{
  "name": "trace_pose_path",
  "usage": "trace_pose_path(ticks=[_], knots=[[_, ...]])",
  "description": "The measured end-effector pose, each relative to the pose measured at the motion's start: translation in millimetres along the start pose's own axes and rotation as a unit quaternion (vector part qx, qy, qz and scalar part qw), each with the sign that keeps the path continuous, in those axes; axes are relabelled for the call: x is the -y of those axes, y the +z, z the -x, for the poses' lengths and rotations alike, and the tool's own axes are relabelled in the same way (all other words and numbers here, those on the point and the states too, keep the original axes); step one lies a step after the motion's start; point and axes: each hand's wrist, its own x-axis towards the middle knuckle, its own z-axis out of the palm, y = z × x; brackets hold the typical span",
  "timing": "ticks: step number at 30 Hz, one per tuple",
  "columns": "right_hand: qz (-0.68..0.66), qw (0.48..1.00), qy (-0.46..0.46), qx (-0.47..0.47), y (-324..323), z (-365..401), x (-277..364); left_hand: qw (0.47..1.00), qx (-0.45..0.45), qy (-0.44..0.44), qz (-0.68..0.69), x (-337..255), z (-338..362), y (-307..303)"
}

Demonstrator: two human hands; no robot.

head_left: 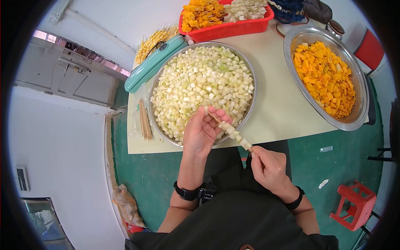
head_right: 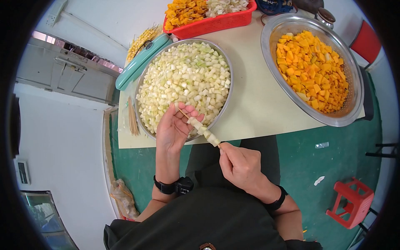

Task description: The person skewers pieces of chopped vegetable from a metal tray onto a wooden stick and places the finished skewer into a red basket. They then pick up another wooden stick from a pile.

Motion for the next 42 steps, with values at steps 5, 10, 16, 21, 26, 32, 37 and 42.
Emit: trace_pose_path(ticks=[5,10,16,21,26,32,37,42], knots=[[-0.002,1.000,0.004,-0.001,-0.4,0.1,0.5,1.000,0.002,0.001,0.002,0.6,0.3,-0.5],[-0.004,1.000,0.009,0.003,-0.7,0.9,0.3,1.000,0.000,0.009,-0.008,1.7,-0.6,-1.8],[-0.003,1.000,0.009,-0.002,-2.5,0.0,2.1,0.993,-0.033,0.071,-0.094,4.3,-0.3,5.4],[-0.018,1.000,0.008,0.008,-6.4,-0.9,0.8,0.984,-0.042,0.100,-0.142,2.6,0.1,5.4],[-0.032,0.999,0.020,0.016,-9.7,-1.9,2.5,0.973,0.004,0.110,-0.203,-1.8,-2.0,-1.1],[-0.024,0.999,0.018,0.021,-10.7,-1.0,4.1,0.966,0.016,0.094,-0.241,-8.0,-0.5,2.3],[-0.035,0.999,0.029,0.023,-10.0,0.1,5.6,0.963,0.010,0.092,-0.253,-3.2,0.0,1.0],[-0.034,0.999,0.027,0.019,-9.0,0.3,4.5,0.960,0.009,0.093,-0.264,-0.8,0.4,-2.0]])
